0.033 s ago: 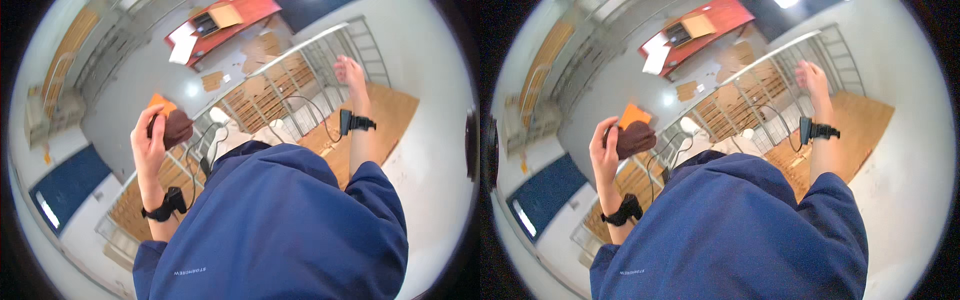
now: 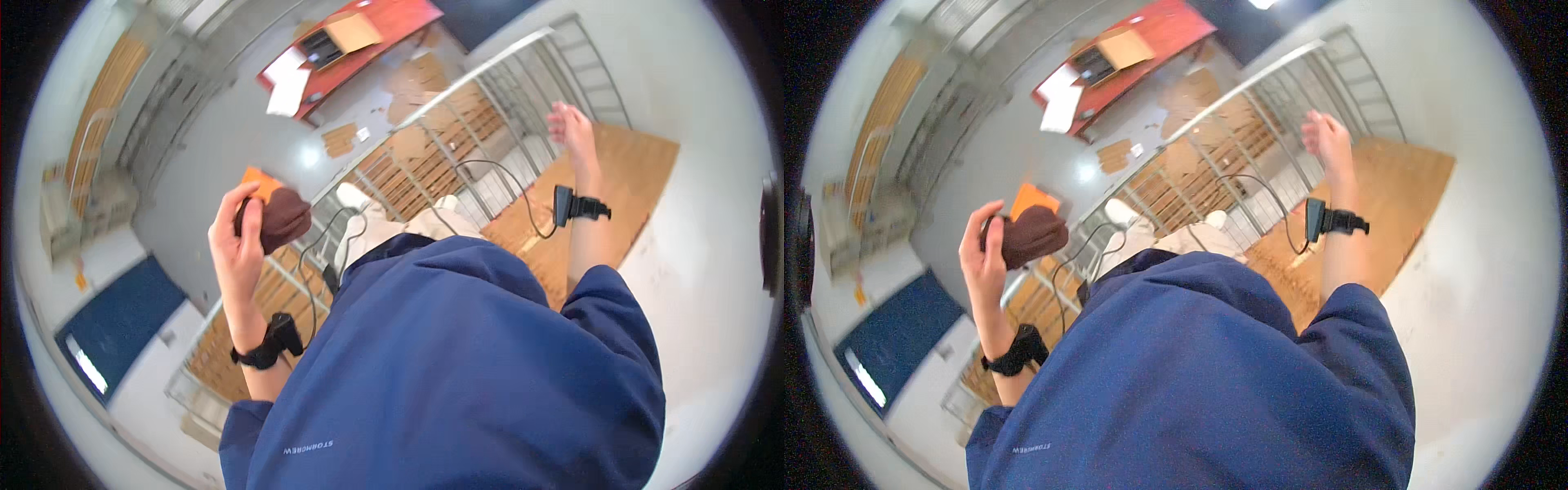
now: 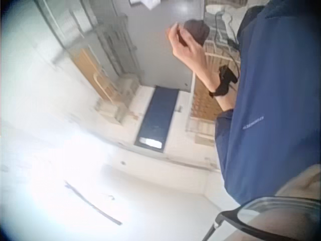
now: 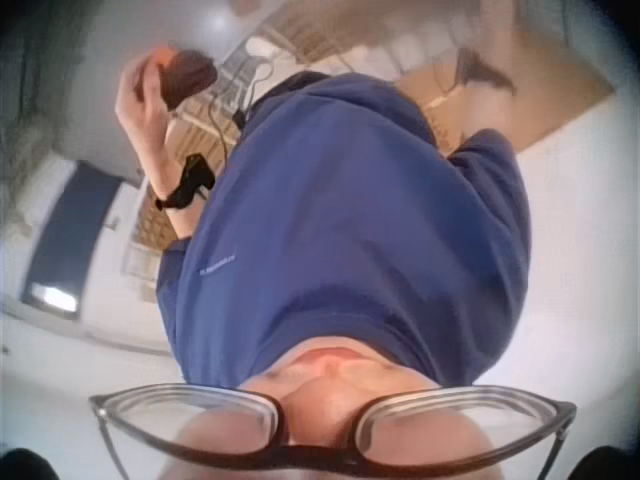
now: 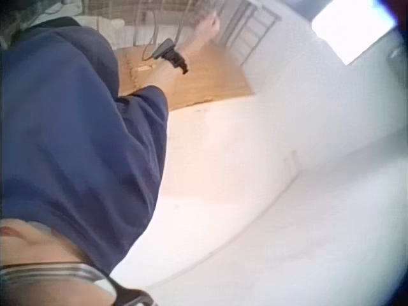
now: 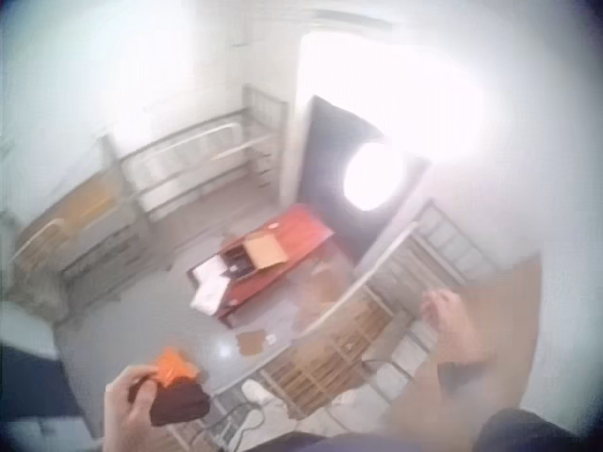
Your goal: Repairing a metal bunk bed by adjusting components and applying tape.
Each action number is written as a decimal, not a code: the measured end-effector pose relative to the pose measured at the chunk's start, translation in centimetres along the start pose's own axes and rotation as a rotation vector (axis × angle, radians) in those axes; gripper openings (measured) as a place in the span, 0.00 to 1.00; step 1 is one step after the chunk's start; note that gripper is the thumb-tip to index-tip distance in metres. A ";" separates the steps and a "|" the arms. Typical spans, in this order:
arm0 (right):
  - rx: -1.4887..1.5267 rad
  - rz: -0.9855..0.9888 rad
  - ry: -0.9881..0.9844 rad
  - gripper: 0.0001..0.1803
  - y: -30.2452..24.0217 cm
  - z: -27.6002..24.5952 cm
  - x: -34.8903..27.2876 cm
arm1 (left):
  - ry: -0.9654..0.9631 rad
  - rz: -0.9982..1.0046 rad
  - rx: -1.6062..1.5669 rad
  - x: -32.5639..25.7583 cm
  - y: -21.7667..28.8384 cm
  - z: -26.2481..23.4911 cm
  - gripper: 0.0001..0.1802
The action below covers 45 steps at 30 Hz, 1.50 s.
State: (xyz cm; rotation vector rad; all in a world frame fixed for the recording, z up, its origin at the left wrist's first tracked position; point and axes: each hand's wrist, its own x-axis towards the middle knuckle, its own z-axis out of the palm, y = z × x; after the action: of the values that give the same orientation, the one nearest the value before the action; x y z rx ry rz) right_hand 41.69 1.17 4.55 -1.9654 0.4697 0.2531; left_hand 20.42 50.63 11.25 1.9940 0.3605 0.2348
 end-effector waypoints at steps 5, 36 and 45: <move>0.070 0.231 0.519 0.15 17.9 -17.8 -10.8 | -0.211 0.065 -0.023 1.0 3.2 3.5 0.10; -0.393 0.867 1.135 0.37 42.1 -20.5 -36.1 | -0.982 0.683 0.126 0.6 26.3 41.6 0.13; -0.465 1.129 0.996 0.31 38.8 -21.7 -35.4 | -0.975 0.584 0.096 6.0 24.9 40.4 0.13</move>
State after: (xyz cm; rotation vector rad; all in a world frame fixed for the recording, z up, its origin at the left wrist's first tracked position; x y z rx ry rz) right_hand -7.75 -25.43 -4.58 -1.9319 2.3321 0.0429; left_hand 42.71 8.60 16.25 2.0116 -0.8435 -0.4067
